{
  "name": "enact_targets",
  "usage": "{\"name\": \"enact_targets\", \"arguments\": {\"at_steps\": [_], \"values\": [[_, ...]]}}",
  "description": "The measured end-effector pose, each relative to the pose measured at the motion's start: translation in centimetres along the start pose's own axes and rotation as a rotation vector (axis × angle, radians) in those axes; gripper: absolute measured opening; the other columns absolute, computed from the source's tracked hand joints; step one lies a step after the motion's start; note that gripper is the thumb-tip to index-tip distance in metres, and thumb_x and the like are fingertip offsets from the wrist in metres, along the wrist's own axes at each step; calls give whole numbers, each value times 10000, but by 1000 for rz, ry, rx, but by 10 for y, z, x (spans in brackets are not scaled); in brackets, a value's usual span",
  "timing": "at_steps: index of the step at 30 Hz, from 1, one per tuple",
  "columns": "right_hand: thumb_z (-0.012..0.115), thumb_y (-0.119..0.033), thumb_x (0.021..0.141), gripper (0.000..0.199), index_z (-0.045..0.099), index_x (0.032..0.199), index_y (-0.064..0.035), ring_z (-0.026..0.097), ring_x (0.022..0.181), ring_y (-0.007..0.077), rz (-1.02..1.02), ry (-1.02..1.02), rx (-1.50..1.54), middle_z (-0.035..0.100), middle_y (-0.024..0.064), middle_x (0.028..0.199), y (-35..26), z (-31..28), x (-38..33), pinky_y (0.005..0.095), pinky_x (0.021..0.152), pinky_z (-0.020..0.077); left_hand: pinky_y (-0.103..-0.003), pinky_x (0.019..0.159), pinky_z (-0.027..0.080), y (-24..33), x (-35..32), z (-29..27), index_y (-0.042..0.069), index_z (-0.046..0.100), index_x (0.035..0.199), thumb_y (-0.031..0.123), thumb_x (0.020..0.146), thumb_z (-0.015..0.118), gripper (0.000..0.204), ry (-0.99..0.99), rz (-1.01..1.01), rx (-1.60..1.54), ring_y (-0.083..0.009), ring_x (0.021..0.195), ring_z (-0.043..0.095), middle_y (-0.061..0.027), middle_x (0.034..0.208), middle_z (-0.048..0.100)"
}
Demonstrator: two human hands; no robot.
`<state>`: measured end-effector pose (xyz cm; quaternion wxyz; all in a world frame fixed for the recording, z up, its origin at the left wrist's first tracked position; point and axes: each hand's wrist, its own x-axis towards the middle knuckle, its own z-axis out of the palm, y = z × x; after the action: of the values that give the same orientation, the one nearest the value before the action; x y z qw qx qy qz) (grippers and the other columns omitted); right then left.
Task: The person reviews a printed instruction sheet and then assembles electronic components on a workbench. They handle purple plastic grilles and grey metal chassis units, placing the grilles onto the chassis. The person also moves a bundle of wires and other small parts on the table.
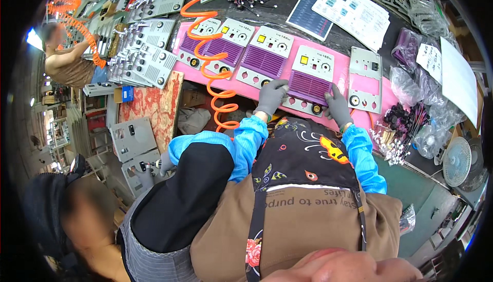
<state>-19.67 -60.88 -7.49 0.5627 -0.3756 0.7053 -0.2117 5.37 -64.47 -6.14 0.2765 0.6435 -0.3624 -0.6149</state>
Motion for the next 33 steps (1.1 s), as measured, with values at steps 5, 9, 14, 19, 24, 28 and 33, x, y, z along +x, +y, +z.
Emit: {"name": "enact_targets", "arguments": {"at_steps": [5, 9, 14, 19, 24, 28, 33], "values": [[546, -260, 992, 654, 267, 1567, -120, 592, 452, 179, 38, -16, -26, 656, 125, 717, -6, 0, 3, 325, 383, 475, -280, 653, 568, -3, 12, 4, -25, 681, 1189, 121, 918, 667, 309, 53, 16, 40, -159, 772, 688, -97, 982, 713], [545, -247, 989, 635, 287, 1559, -140, 579, 433, 183, 29, 16, -65, 645, 121, 687, -6, 2, 4, 325, 370, 456, -282, 635, 554, -7, 16, 5, -33, 684, 1174, 115, 908, 666, 304, 71, 51, 116, -152, 754, 681, -100, 953, 715], [562, -283, 988, 630, 316, 1539, -102, 625, 575, 273, -103, 97, -179, 667, 181, 770, 18, 7, 13, 384, 495, 482, -286, 616, 539, -4, 5, 9, -41, 682, 1160, 125, 908, 658, 302, 89, 47, 183, -145, 714, 666, -111, 912, 713], [575, -298, 994, 627, 334, 1525, -68, 638, 538, 280, -257, 204, -397, 664, 214, 745, 44, 13, 30, 399, 522, 499, -275, 617, 534, -7, 10, 8, -26, 673, 1185, 132, 918, 654, 311, 99, 39, 175, -137, 753, 662, -91, 919, 701], [559, -317, 1004, 609, 350, 1523, -77, 629, 548, 300, -282, 248, -471, 664, 215, 768, 33, 13, 20, 421, 562, 495, -277, 608, 526, -6, 7, 7, 3, 690, 1151, 140, 898, 657, 289, 107, 25, 105, -127, 680, 635, -70, 839, 691], [572, -307, 1000, 593, 377, 1517, -91, 606, 526, 221, -191, 189, -368, 659, 164, 755, 48, 14, 32, 375, 521, 492, -281, 614, 524, -4, 6, 8, 7, 691, 1152, 150, 897, 665, 293, 114, 6, 129, -125, 704, 642, -76, 859, 705], [583, -292, 995, 582, 393, 1514, -110, 580, 513, 177, -55, 118, -200, 645, 116, 726, 15, 8, 23, 328, 469, 476, -297, 627, 525, -3, 8, 7, 17, 695, 1159, 184, 901, 671, 308, 138, 93, 314, -141, 730, 660, -76, 836, 699]]}}
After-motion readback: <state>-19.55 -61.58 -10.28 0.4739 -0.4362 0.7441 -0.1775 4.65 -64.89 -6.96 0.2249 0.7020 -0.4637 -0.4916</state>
